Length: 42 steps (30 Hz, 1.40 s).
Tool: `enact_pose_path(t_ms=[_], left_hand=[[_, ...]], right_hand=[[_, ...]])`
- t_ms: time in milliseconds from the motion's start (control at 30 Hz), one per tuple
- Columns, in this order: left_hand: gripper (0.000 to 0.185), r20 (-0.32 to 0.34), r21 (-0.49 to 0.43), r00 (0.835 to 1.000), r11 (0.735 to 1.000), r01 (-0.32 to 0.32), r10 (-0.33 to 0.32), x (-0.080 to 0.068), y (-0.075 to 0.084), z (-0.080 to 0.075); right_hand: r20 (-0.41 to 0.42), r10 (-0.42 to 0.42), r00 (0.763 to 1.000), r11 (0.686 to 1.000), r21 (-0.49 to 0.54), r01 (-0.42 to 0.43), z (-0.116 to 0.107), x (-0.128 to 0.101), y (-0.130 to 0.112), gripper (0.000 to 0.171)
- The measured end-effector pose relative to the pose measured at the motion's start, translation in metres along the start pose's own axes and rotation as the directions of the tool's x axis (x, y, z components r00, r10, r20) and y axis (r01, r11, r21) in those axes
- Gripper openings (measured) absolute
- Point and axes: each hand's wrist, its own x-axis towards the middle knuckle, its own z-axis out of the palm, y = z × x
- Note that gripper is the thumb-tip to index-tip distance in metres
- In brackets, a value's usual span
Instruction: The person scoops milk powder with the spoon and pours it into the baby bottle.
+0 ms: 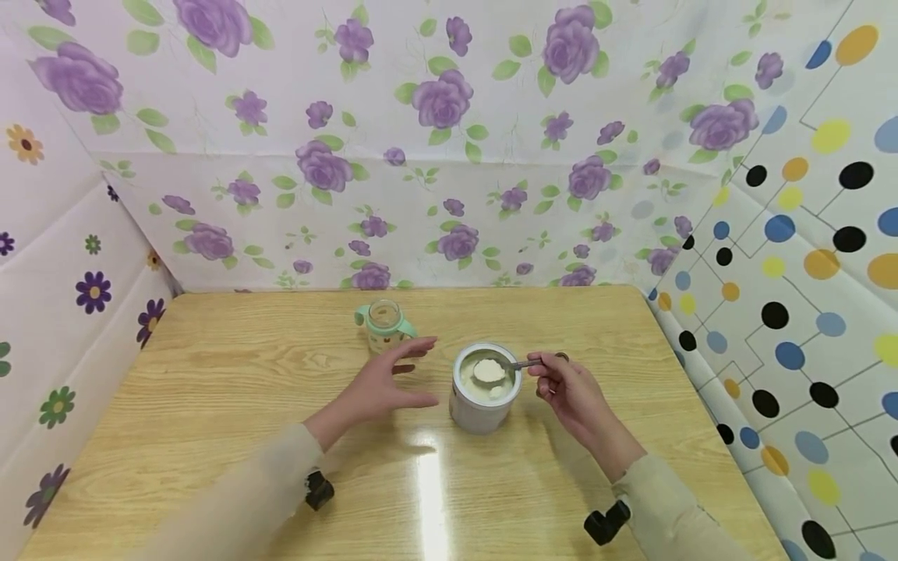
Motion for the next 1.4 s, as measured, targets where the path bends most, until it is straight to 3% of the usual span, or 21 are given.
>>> enact_pose_path(t_ms=[233, 433, 567, 733, 867, 1133, 1400], left_hand=[[0.087, -0.029, 0.149, 0.998, 0.987, -0.052, 0.057, -0.01, 0.007, -0.048], [0.086, -0.078, 0.297, 0.991, 0.952, -0.077, 0.105, -0.011, 0.009, -0.084], [0.088, -0.103, 0.355, 0.99, 0.933, -0.056, 0.099, -0.007, 0.01, -0.105], [0.093, -0.089, 0.36, 0.994, 0.933, -0.024, 0.06, 0.002, 0.002, -0.126], [0.095, -0.044, 0.34, 0.999, 0.94, -0.007, 0.023, 0.013, -0.007, -0.135], [0.098, 0.022, 0.336, 0.999, 0.941, 0.032, -0.042, 0.031, -0.028, -0.138], [0.096, 0.071, 0.288, 0.996, 0.957, 0.032, -0.055, 0.044, -0.046, -0.136]], right_hand=[[0.016, -0.004, 1.0, 1.0, 0.011, 0.004, -0.003, -0.003, -0.001, 0.042], [0.007, 0.003, 1.0, 1.0, 0.003, -0.003, -0.004, -0.002, 0.0, 0.042], [-0.009, 0.015, 1.0, 1.0, -0.003, -0.015, -0.002, 0.0, 0.0, 0.041], [-0.016, 0.023, 1.0, 1.0, 0.003, -0.023, 0.0, 0.003, 0.002, 0.039], [-0.016, 0.021, 1.0, 1.0, 0.01, -0.021, 0.0, 0.003, 0.003, 0.041], [0.017, 0.019, 1.0, 1.0, 0.022, -0.019, -0.001, 0.004, 0.004, 0.043], [0.022, 0.022, 1.0, 0.999, 0.043, -0.023, -0.002, 0.003, 0.002, 0.044]])
